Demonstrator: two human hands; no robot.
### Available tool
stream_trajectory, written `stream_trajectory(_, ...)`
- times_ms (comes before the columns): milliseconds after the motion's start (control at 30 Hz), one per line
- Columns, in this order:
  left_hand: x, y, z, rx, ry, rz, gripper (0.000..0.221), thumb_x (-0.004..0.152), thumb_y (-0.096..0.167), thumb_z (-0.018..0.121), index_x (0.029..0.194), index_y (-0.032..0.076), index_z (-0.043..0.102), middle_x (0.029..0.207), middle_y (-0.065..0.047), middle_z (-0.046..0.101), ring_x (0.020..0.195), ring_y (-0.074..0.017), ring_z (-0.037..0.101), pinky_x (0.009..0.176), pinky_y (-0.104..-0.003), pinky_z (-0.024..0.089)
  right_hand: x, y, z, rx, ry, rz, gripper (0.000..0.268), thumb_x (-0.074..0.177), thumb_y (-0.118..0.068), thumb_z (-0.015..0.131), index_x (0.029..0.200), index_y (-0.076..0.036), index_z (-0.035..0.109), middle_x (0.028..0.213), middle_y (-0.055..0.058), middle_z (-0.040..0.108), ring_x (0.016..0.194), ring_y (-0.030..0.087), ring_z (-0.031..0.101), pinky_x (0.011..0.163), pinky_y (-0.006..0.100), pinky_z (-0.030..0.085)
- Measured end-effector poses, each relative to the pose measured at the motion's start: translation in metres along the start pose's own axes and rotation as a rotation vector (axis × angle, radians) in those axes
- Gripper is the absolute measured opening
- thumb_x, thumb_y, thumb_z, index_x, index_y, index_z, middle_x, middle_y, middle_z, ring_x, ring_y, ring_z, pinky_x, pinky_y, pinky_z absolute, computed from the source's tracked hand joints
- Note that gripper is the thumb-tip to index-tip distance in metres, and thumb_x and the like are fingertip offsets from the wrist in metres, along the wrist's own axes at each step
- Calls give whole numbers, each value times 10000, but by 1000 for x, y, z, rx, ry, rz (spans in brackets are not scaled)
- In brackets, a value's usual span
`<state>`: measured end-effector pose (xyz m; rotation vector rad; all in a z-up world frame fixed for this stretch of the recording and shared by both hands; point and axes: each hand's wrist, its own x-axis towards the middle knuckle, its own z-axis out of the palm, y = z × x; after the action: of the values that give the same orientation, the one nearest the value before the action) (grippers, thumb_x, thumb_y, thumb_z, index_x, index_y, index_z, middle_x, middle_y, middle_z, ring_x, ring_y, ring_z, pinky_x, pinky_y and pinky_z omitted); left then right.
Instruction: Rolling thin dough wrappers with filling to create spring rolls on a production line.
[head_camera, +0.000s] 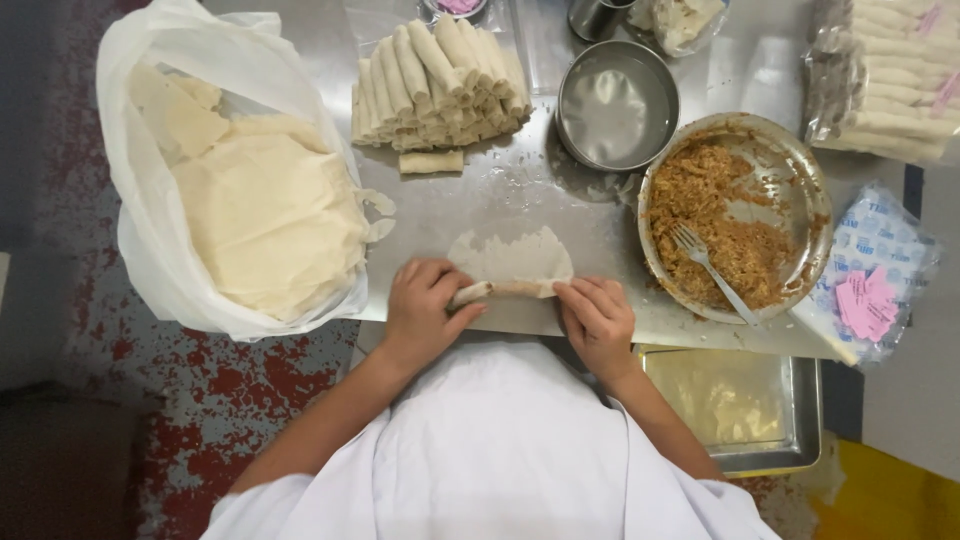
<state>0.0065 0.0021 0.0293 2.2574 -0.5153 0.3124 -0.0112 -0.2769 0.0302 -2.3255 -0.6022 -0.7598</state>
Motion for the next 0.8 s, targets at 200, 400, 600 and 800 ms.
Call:
stream_trajectory(200,-18,-9,-4,26,92,7,87,885,134,816,965,112,789,843,-57,637,817,-268,622,803,-399,503,12,-14,22,155,-12,-108,213,997,-93,669,1116,-115,845,1053,96,813,1014,287,758,911,417,604)
stream_trajectory(400,13,29,-13,-188,111,-22,63,917,175,818,951,126,795,816,-38,748,806,-245,732,755,-363,547,25,-23,15,184,-126,-114,221,1038,-123,615,1141,-101,809,1094,57,808,1019,265,741,904,398,598)
stream_trajectory(600,25,31,18,-155,26,153,163,890,152,825,1037,100,778,873,-87,773,880,-267,753,828,-386,580,26,-23,14,156,-137,-91,147,981,-44,680,1065,-70,798,1082,96,807,989,291,743,862,416,607)
stream_trajectory(800,10,7,36,-74,-71,215,314,868,110,802,1176,140,749,918,-33,767,985,-218,701,924,-364,541,16,-12,20,118,-207,-40,405,879,14,746,1276,-61,718,972,80,783,981,294,717,866,415,609)
